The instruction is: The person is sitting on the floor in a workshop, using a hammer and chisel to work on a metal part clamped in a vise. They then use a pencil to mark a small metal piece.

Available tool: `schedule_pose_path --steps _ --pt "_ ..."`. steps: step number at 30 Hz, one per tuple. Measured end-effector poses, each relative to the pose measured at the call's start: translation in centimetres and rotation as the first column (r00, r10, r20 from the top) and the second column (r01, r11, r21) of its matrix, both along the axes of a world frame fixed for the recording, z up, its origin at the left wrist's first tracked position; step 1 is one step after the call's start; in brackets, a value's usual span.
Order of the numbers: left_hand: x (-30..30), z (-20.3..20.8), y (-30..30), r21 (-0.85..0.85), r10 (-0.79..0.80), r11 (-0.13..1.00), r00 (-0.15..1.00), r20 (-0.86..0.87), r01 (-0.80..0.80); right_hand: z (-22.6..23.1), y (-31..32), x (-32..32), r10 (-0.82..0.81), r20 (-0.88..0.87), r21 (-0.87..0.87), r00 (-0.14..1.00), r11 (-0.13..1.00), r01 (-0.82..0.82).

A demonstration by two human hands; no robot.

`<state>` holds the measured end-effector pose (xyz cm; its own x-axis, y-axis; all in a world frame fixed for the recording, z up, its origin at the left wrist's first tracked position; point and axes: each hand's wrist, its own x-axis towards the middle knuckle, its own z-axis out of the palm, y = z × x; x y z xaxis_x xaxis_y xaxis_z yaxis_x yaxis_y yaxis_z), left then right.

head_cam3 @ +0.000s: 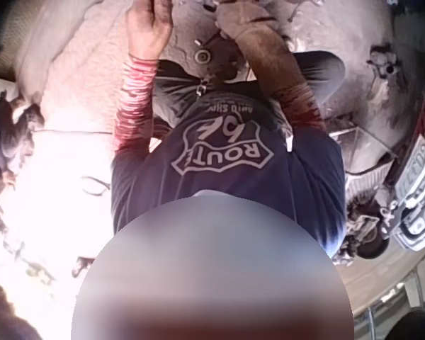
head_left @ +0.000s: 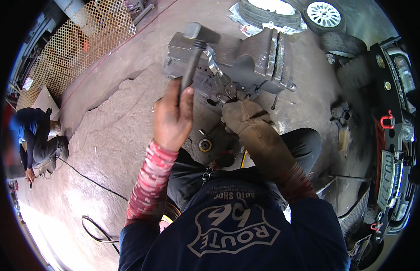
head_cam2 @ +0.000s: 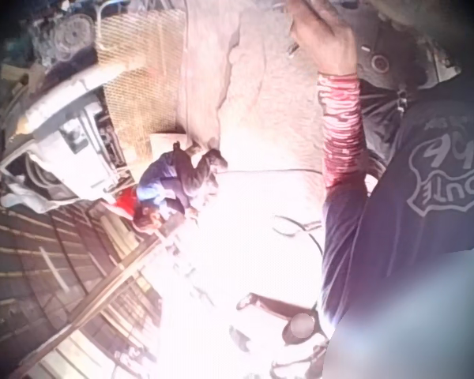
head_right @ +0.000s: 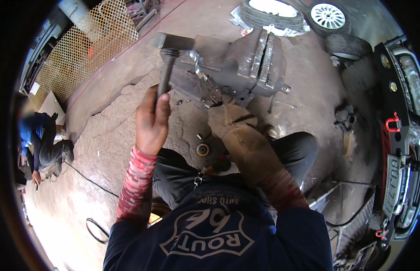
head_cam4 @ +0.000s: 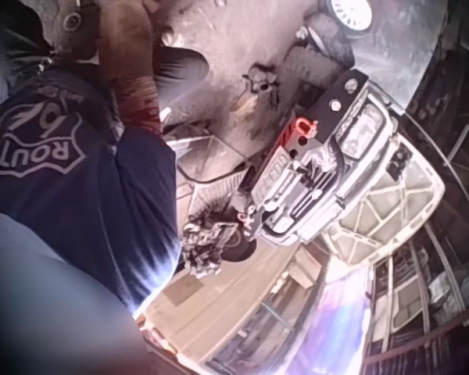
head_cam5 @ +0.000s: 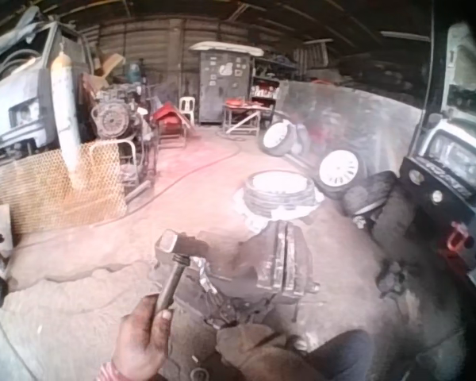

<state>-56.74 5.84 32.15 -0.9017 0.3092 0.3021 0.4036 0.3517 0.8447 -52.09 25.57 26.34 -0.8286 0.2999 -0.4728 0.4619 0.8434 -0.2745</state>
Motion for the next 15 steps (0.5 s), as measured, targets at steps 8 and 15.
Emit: schedule_pose_path --steps 8,15 --pt "-0.2 -0.3 0.2 -0.212 -0.002 0.977 0.999 -0.037 -0.006 -1.2 -0.9 -0.4 -0.026 -0.004 0.162 1.000 0.986 0.027" --pt "0.1 -4.1 -0.8 -0.049 -0.027 0.998 0.973 0.229 0.039 -0.5 1.2 0.1 -0.183 0.128 -0.559 0.975 0.798 0.223"
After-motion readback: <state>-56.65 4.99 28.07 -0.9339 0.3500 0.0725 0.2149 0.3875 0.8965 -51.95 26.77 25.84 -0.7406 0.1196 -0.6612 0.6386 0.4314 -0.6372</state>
